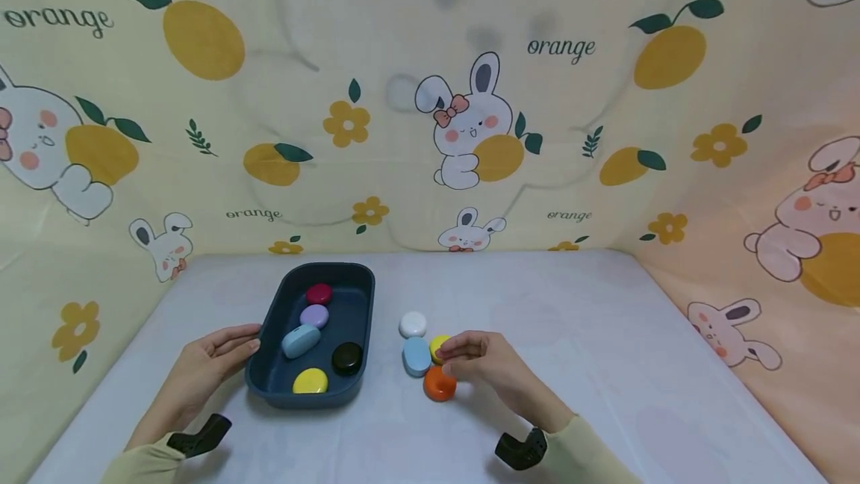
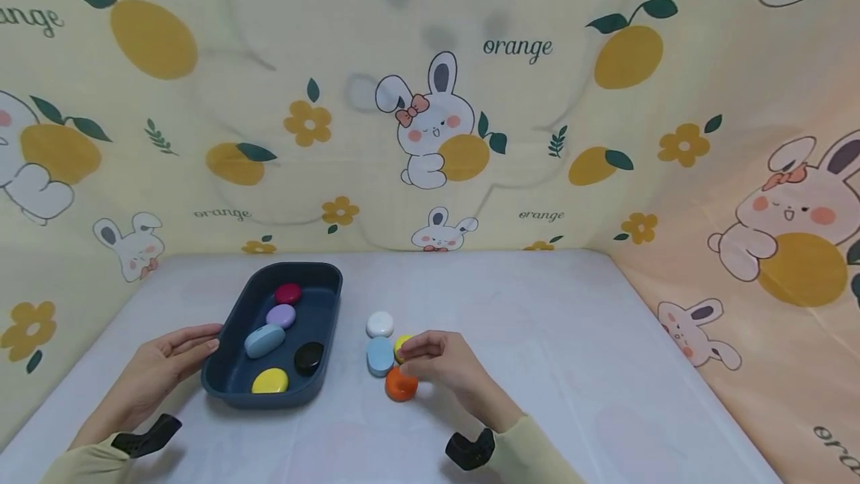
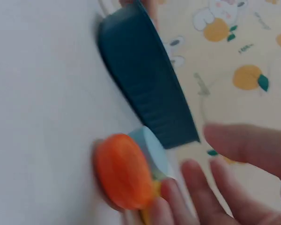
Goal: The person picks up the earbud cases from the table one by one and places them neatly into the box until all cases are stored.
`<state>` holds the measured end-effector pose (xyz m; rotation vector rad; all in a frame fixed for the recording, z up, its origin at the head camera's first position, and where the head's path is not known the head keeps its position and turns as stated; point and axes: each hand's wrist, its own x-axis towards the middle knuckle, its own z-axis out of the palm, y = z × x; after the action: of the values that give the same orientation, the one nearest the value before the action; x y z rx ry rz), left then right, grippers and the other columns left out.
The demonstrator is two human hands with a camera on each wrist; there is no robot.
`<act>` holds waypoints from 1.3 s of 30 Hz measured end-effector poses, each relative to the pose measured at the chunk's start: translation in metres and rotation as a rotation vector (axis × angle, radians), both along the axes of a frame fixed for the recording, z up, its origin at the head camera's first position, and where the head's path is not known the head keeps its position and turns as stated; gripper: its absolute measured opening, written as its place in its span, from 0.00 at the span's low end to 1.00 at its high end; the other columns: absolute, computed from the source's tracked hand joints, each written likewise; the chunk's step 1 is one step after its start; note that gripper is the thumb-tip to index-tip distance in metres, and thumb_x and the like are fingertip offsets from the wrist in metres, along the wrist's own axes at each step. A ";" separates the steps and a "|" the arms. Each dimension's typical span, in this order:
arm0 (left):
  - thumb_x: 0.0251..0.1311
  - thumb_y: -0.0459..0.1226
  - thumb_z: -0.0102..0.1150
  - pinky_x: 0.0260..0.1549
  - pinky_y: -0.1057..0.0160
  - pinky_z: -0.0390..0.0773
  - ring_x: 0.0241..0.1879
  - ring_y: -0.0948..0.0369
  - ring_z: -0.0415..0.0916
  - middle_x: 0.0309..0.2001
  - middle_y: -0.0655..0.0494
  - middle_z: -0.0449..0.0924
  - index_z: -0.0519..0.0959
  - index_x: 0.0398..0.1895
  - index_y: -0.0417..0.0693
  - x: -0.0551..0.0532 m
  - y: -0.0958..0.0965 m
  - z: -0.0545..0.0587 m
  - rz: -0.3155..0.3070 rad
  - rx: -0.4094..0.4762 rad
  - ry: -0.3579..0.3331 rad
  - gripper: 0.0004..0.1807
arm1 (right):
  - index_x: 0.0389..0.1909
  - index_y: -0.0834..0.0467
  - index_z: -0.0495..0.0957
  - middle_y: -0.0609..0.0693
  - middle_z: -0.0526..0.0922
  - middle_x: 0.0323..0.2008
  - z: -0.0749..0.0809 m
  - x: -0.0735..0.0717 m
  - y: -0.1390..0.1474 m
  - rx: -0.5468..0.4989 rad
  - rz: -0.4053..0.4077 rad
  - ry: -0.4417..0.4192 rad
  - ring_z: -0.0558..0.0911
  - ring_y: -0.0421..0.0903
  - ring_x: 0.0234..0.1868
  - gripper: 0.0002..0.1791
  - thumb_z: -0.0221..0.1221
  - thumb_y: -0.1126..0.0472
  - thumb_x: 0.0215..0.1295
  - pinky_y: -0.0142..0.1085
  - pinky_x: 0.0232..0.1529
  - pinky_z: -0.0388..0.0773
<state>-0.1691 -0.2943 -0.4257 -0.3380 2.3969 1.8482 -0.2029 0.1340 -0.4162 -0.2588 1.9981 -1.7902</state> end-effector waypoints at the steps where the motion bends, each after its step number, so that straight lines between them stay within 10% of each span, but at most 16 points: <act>1: 0.65 0.47 0.63 0.51 0.59 0.79 0.56 0.55 0.77 0.63 0.41 0.73 0.68 0.68 0.38 0.000 0.000 0.000 -0.001 0.003 0.002 0.34 | 0.50 0.66 0.79 0.60 0.83 0.49 -0.001 0.000 0.000 0.000 -0.008 -0.004 0.81 0.51 0.49 0.19 0.69 0.65 0.59 0.40 0.54 0.78; 39: 0.64 0.47 0.64 0.51 0.60 0.79 0.55 0.59 0.77 0.63 0.41 0.73 0.67 0.69 0.37 0.000 -0.001 -0.001 -0.009 0.009 0.007 0.35 | 0.50 0.57 0.80 0.46 0.82 0.47 -0.026 -0.003 -0.009 0.244 0.103 0.198 0.78 0.48 0.51 0.31 0.77 0.71 0.41 0.46 0.58 0.75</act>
<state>-0.1691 -0.2958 -0.4271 -0.3193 2.3900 1.8590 -0.2054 0.1249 -0.4426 -0.4677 2.2711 -1.4897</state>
